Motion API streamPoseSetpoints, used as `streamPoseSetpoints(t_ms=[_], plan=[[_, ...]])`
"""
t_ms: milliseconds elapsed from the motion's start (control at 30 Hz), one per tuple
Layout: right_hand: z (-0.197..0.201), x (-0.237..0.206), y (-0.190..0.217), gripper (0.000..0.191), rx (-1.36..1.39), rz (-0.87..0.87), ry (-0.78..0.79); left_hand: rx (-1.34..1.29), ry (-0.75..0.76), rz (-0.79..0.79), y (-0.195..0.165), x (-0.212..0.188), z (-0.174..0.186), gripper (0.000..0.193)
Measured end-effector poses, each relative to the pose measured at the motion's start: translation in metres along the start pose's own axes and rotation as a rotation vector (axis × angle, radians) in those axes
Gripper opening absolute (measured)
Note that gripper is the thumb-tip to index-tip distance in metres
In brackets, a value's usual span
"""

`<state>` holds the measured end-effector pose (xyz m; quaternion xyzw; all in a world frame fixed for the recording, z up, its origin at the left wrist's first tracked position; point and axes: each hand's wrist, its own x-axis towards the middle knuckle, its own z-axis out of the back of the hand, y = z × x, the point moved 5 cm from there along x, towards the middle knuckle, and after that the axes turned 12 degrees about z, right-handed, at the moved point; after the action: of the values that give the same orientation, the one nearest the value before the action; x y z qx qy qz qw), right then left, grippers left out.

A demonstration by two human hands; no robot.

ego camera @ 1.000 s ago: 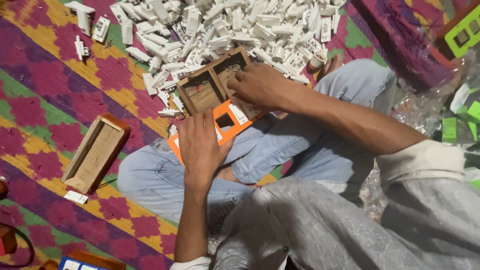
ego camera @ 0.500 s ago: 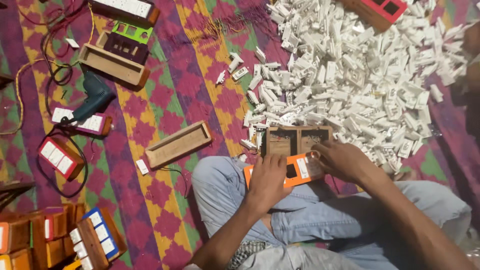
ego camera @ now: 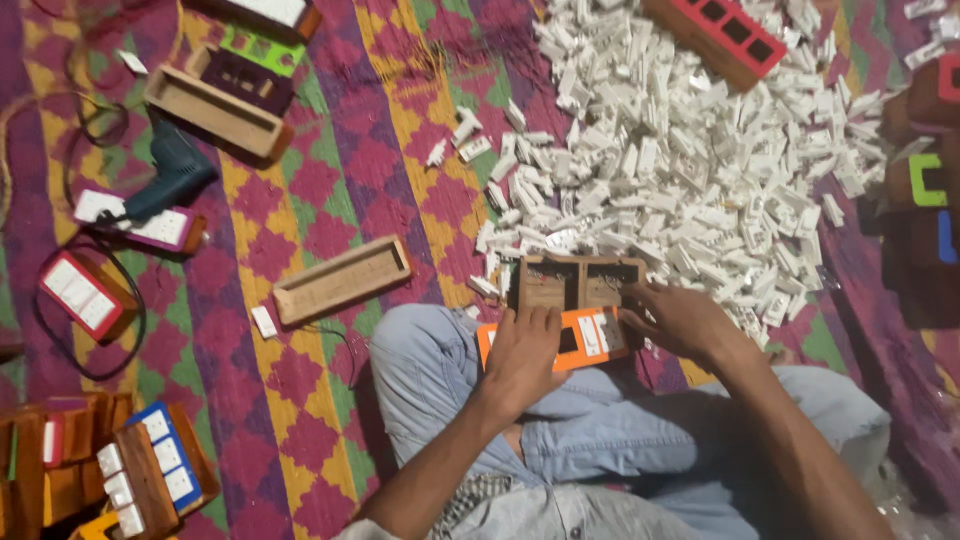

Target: The person assembles an orange switchboard by inserting white socket modules into the frame and securing them with screws. They repeatedly pick up modules, align them, and tighten screws using a screwdriver, working on multiple switchboard units.

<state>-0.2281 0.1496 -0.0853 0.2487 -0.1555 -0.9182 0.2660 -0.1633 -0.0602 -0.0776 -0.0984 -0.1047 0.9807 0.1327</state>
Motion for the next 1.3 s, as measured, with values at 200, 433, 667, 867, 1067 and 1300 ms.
streamPoseSetpoints(t_ms=[200, 433, 667, 867, 1067, 1300], plan=[[-0.004, -0.004, -0.004, 0.037, 0.010, 0.071, -0.051, 0.023, -0.023, -0.012, -0.002, -0.001, -0.009, 0.087], [-0.009, 0.016, 0.010, 0.040, 0.003, 0.110, -0.078, 0.004, 0.008, -0.033, 0.024, 0.003, 0.000, 0.094], [-0.004, 0.035, 0.019, 0.039, -0.030, 0.077, -0.057, 0.010, 0.004, -0.070, 0.038, 0.011, 0.000, 0.097], [-0.010, 0.032, 0.018, 0.039, -0.023, 0.087, -0.094, 0.018, 0.062, -0.058, 0.037, 0.010, -0.010, 0.095], [-0.014, 0.020, 0.014, 0.036, -0.025, 0.132, -0.146, -0.035, 0.025, -0.077, 0.025, 0.007, -0.010, 0.093], [-0.034, 0.014, 0.002, 0.035, -0.056, 0.115, -0.099, -0.065, 0.038, -0.082, 0.013, 0.006, -0.007, 0.088]])
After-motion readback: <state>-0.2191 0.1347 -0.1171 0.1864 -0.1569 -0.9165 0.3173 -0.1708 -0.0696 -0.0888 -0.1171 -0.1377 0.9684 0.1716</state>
